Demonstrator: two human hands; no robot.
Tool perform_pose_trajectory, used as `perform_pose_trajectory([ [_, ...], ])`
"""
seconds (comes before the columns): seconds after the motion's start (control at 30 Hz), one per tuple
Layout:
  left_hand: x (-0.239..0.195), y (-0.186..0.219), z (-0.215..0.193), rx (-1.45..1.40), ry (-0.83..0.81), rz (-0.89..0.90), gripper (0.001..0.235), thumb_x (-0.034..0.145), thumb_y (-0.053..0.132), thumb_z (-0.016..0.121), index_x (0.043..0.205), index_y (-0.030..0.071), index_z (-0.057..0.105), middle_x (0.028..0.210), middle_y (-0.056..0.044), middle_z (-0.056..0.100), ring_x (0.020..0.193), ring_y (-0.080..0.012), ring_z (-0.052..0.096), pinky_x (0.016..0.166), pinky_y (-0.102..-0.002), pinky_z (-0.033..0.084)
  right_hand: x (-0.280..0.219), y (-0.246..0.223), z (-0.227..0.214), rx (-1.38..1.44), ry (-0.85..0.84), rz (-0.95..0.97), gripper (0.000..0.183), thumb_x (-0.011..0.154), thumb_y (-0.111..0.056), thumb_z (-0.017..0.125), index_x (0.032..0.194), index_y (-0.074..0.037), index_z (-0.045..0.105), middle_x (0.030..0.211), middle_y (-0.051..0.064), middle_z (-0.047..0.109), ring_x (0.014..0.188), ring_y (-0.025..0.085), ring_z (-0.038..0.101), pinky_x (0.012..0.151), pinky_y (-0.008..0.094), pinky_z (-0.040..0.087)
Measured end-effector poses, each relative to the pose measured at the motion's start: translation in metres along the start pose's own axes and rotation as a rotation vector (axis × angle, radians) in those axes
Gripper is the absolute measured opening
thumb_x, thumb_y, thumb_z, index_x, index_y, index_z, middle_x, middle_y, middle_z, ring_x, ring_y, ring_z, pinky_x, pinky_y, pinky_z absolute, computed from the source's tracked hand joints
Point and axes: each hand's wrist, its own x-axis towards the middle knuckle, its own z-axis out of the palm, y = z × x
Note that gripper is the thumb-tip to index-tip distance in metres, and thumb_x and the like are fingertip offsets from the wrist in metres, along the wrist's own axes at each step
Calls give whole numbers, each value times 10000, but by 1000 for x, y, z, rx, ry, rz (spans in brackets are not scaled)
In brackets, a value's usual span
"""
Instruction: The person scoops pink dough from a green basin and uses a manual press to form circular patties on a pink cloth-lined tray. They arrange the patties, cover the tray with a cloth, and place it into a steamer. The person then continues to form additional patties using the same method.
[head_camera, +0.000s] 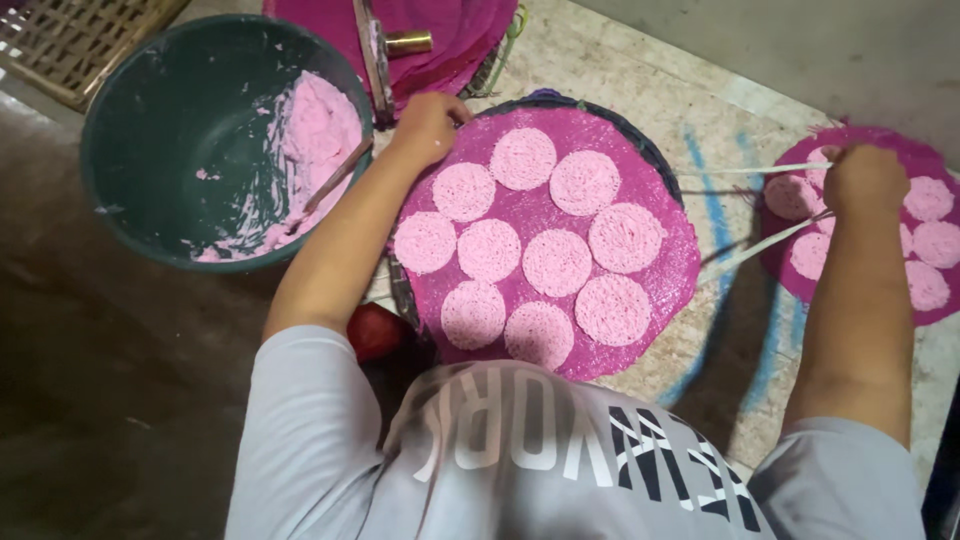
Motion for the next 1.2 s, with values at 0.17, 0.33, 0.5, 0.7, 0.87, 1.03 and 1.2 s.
perform_pose_trajectory([
  [0.17, -68, 2, -62, -56, 299, -25, 238, 914, 65, 552, 1070, 25, 727, 1069, -208, 733, 1025, -416, 684, 905, -480, 520, -9, 1, -1, -39, 31, -79, 423, 1136, -456, 571, 1147, -93, 787, 1094, 260, 731, 1004, 450, 688, 759, 571, 537],
  [0.33, -256, -35, -81, -287, -1118, -978, 782, 994, 626, 436, 926, -70, 787, 854, -213, 802, 733, -305, 743, 700, -438, 616, -23, 16, 2, -72, -38, -98, 368, 1125, -411, 567, 1199, -117, 776, 1099, 254, 741, 1001, 467, 686, 786, 584, 527],
  [0.5, -335, -93, -8, -1167, 136, -1605, 760, 918, 732, 586, 1241, 45, 559, 1082, -189, 639, 976, -322, 681, 855, -495, 578, -31, 18, 8, -25, -44, -100, 286, 1081, -326, 598, 1223, -155, 779, 1099, 243, 742, 1040, 451, 686, 848, 561, 527],
  [0.7, -297, -120, 33, -902, 518, -1359, 176, 906, 148, 670, 1077, 128, 632, 892, -39, 666, 772, -183, 621, 707, -331, 530, -35, 9, 12, 14, -26, -113, 284, 1112, -319, 590, 1204, -115, 764, 1098, 249, 743, 1018, 447, 696, 825, 554, 535],
  [0.87, -284, -54, -36, -1027, 605, -617, 121, 917, -1, 533, 997, 86, 558, 857, 0, 577, 731, -104, 543, 682, -248, 472, -34, 5, 6, 21, -8, -112, 286, 1101, -341, 609, 1158, -119, 782, 1079, 229, 749, 1011, 437, 697, 818, 549, 542],
  [1.03, -241, 42, -83, -1002, 247, -463, 286, 990, 75, 406, 1193, 59, 606, 758, 50, 464, 611, -46, 367, 562, -199, 337, -39, 4, -44, 76, -191, -37, 318, 804, -167, 774, 1119, -130, 792, 1048, 189, 745, 971, 396, 694, 804, 517, 559],
  [1.2, -210, 93, -102, -911, 166, -379, 532, 991, 91, 409, 1508, 39, 524, 750, 81, 406, 622, -23, 341, 540, -182, 288, -94, -9, -119, 1182, -564, 48, 268, 1050, -175, 528, 1109, 18, 703, 1010, 179, 730, 947, 276, 711, 849, 397, 574],
])
